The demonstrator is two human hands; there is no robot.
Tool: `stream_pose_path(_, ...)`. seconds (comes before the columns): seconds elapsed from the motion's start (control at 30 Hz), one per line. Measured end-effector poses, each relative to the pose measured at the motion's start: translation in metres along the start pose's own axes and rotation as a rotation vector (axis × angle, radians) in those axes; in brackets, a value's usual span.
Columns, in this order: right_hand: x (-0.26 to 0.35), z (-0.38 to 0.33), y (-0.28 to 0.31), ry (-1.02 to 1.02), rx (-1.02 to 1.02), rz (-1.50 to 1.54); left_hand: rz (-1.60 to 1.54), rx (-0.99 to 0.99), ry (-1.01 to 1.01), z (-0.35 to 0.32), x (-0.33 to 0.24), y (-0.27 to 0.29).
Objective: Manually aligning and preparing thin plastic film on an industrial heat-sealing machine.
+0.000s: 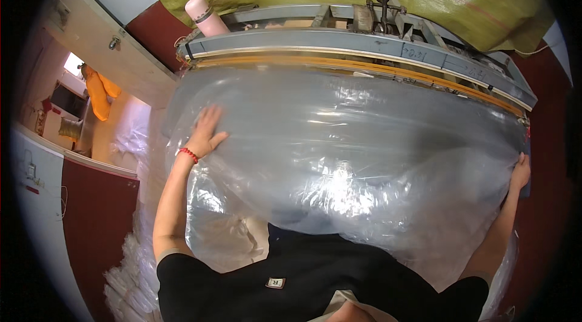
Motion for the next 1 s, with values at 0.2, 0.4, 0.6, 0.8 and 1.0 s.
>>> stream_pose_path(0.2, -0.006, -0.002, 0.005, -0.02, 0.014, -0.026, -0.065, 0.027, 0.277, 0.018, -0.015, 0.019)
stream_pose_path(0.4, -0.017, 0.001, -0.001, -0.026, -0.082, 0.057, -0.158, -0.24, -0.314, 0.043, -0.128, 0.017)
stream_pose_path(0.6, -0.111, 0.008, -0.016, -0.216, -0.058, 0.914, -0.149, -0.321, -0.341, 0.079, -0.132, -0.003)
stream_pose_path(0.8, -0.098, -0.018, 0.055, -0.264, -0.184, 1.23, -0.326, -0.414, -0.045, 0.099, -0.112, -0.002)
stream_pose_path(1.0, -0.075, -0.019, 0.057, -0.355, -0.19, 1.217, -0.139, -0.541, -0.244, 0.096, -0.129, 0.012)
Point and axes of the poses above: each hand's wrist, its own z-axis towards the middle knuckle, its own y-axis out of the back of the hand, x = y × z, the point moved 7 cm from there along z, towards the middle knuckle, and after that the axes turned 10 degrees about y, right-handed, at the moved point
